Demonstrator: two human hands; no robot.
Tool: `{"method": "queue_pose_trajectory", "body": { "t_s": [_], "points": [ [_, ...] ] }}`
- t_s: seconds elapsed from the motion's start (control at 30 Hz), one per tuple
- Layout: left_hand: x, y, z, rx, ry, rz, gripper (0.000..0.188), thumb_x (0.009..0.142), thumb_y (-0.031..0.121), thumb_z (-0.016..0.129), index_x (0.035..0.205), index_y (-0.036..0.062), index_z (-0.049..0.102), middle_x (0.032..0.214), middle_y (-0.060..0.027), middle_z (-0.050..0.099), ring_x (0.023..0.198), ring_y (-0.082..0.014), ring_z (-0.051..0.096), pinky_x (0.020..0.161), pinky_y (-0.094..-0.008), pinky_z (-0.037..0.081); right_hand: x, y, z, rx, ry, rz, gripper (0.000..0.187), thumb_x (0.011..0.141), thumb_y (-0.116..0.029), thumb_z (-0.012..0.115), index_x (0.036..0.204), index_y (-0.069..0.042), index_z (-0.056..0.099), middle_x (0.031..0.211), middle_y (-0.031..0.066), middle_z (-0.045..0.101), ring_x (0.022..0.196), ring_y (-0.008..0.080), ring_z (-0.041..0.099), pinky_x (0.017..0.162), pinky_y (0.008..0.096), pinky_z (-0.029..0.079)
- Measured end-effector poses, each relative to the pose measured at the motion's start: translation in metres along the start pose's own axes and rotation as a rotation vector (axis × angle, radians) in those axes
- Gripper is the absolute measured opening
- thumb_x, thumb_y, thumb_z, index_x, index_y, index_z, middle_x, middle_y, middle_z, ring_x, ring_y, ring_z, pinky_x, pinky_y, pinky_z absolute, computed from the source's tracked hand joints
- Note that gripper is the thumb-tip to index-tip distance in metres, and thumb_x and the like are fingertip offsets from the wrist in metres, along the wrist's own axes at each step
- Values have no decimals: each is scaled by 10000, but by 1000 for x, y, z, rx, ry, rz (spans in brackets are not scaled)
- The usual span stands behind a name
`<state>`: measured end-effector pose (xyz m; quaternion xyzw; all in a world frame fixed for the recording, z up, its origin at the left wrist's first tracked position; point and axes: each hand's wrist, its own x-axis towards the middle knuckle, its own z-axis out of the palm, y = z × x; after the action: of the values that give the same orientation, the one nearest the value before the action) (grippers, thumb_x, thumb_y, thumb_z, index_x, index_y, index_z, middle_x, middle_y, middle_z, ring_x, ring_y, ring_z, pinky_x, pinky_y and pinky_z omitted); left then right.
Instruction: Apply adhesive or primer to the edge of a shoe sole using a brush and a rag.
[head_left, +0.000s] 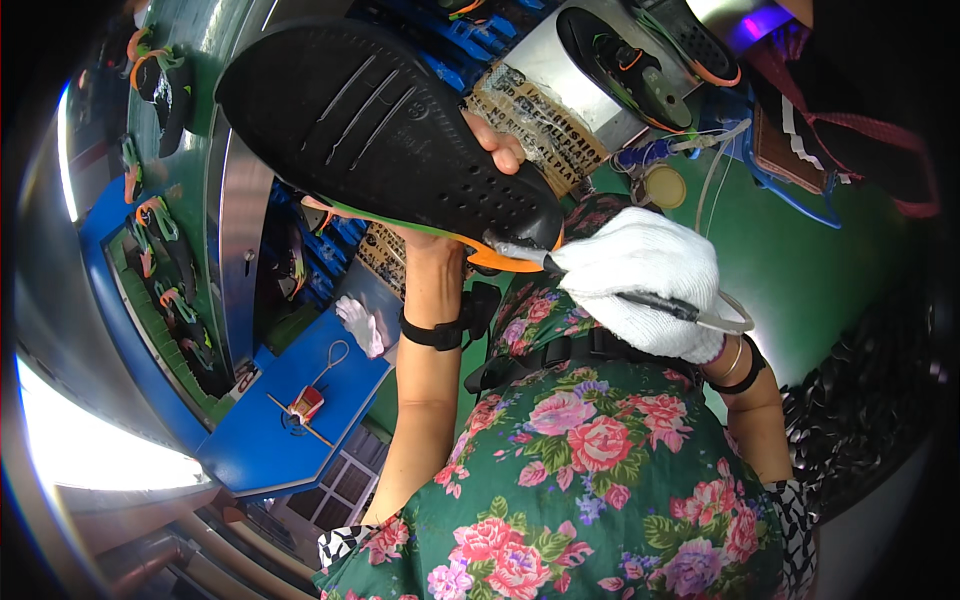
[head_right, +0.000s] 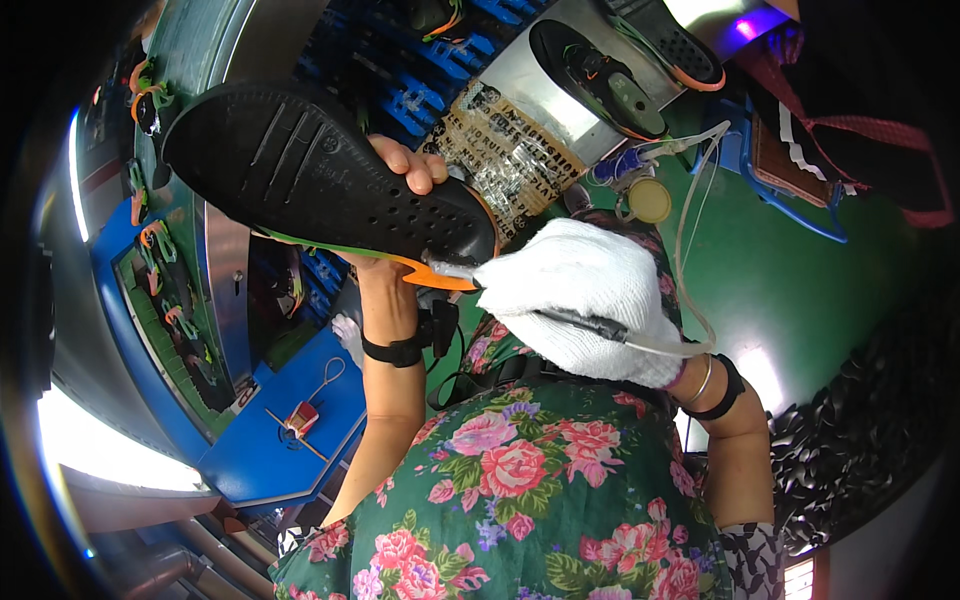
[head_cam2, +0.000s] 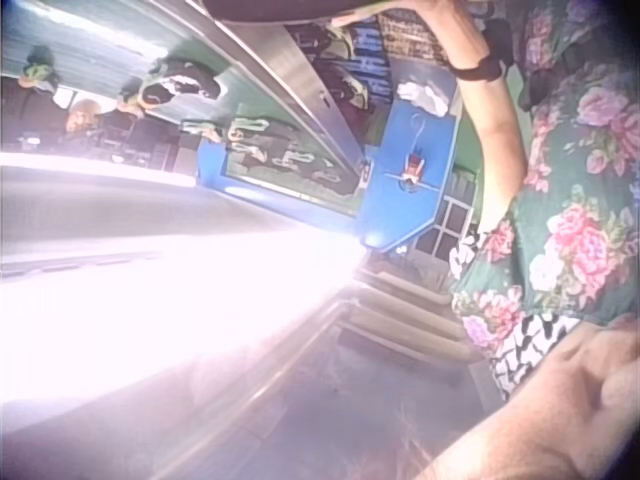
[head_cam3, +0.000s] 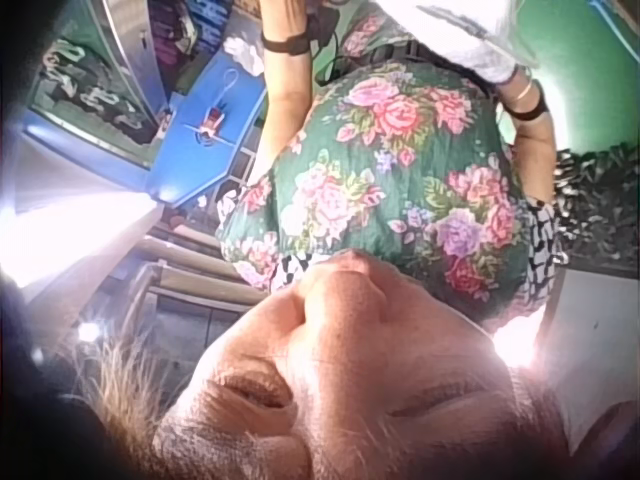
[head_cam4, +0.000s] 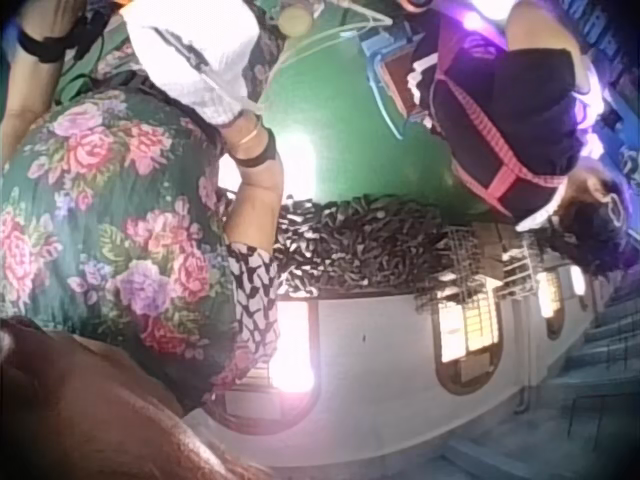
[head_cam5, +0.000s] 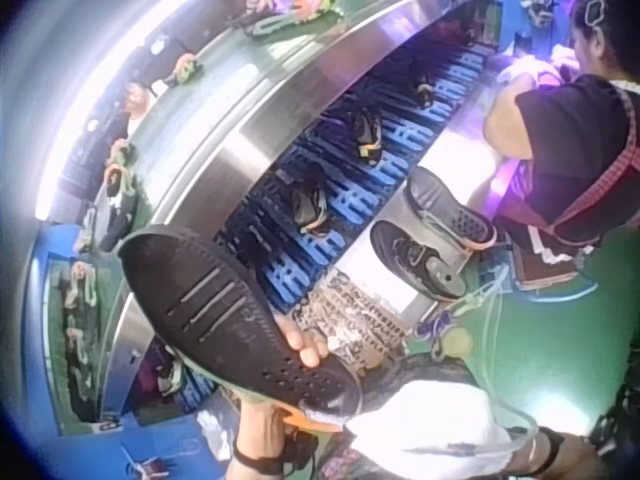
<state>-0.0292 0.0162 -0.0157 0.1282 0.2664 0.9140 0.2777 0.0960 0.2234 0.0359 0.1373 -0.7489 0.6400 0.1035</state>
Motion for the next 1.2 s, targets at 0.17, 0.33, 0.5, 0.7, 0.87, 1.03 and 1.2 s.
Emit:
{"method": "queue_pose_trajectory", "body": {
  "t_s": [0.17,0.33,0.5,0.7,0.87,1.03,1.2],
  "points": [
    [1,-4,-13,-15,-71,-9,1254,540,1066,478,1191,7,640,1091,-179,679,925,-309,661,855,-426,491,-5,4,-3,489,21,293,152,757,22,794,908,1,786,974,145,781,843,238,735,735,342,568],
    [5,-1,6,65,-70,61,622,962,565,615,1124,-36,634,1040,-129,625,923,-278,665,935,-478,525,-12,8,-8,473,115,337,166,731,85,738,869,-6,714,1005,223,759,886,282,719,792,391,562],
    [9,-2,10,60,-80,50,612,965,547,624,1115,-47,628,1025,-134,627,928,-283,665,931,-477,529,-7,3,-12,257,66,237,142,716,57,771,846,1,755,920,176,768,810,275,723,716,378,559],
    [7,-4,12,114,-16,8,642,968,565,613,1092,-64,623,984,-137,633,899,-291,673,897,-472,525,-5,0,-9,150,69,160,127,712,25,788,832,-15,769,908,142,779,762,271,717,688,374,550],
    [7,-9,20,51,28,-7,670,956,595,612,1097,-60,623,989,-141,635,855,-285,675,877,-473,504,-5,2,-9,139,24,134,127,705,8,803,816,-43,768,929,125,790,769,260,720,693,366,551],
    [6,-10,26,17,83,-51,672,952,604,606,1112,-48,615,1006,-143,635,845,-275,668,866,-474,481,-8,5,-10,225,45,149,124,707,1,809,812,-46,762,928,140,787,777,268,726,699,364,557],
    [8,-11,25,29,60,-81,686,946,627,599,1122,-36,613,1018,-142,635,850,-278,667,855,-468,472,-13,9,-23,118,-5,121,123,711,22,798,821,-18,759,907,161,780,783,287,729,692,375,557]
  ]
}}
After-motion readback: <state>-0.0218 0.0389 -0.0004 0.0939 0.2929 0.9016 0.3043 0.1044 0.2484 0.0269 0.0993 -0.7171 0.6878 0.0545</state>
